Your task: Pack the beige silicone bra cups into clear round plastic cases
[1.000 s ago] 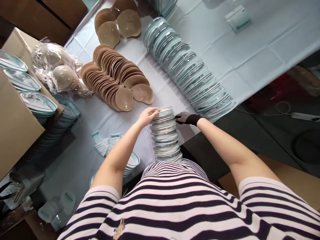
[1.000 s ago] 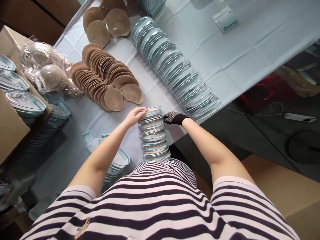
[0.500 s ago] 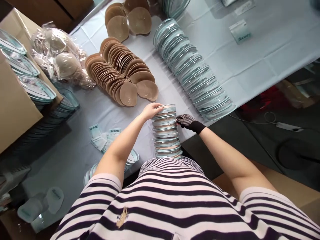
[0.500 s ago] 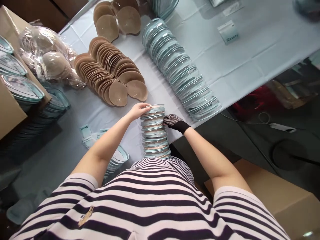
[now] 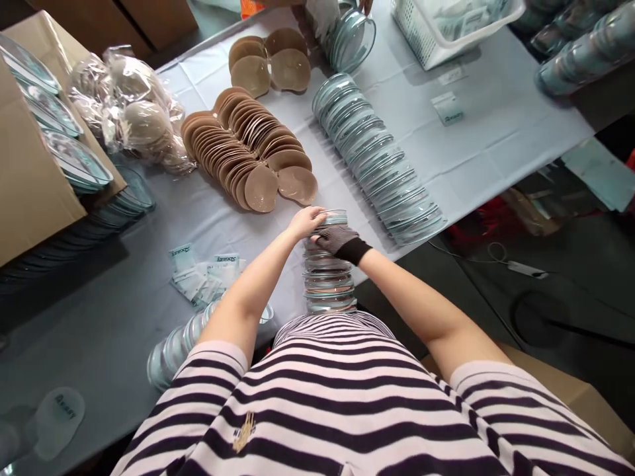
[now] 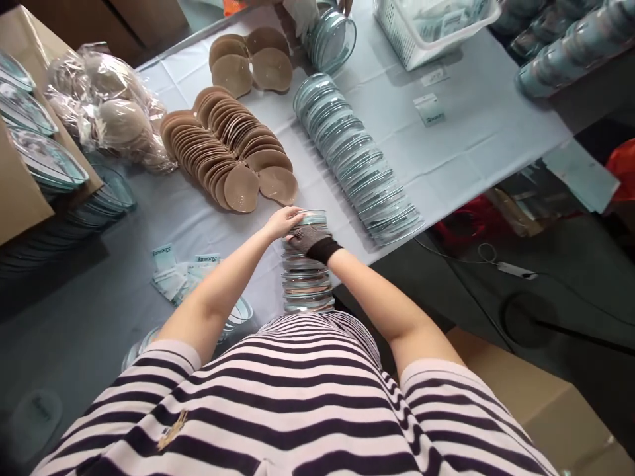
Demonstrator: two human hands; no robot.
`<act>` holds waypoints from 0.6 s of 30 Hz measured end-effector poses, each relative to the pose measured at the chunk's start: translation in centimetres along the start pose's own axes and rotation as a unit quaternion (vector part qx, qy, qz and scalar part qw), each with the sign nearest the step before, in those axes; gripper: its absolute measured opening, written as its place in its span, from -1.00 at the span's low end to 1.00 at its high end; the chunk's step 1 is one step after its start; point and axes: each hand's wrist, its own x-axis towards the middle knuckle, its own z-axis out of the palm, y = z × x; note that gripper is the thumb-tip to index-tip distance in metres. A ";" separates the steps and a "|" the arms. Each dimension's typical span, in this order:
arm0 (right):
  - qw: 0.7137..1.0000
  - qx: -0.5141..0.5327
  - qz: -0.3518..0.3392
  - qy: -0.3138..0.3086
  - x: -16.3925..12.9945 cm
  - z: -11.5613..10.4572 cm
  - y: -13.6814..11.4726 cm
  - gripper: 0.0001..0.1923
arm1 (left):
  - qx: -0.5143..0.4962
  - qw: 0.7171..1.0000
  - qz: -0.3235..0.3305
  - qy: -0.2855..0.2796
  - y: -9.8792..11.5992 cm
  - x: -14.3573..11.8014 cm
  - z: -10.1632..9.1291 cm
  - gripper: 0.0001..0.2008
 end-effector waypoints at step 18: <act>0.940 0.226 0.058 -0.249 -4.3 3.2 11.2 -0.84 | 0.030 0.999 -0.012 -0.004 -0.2 -1.1 0.0 -0.62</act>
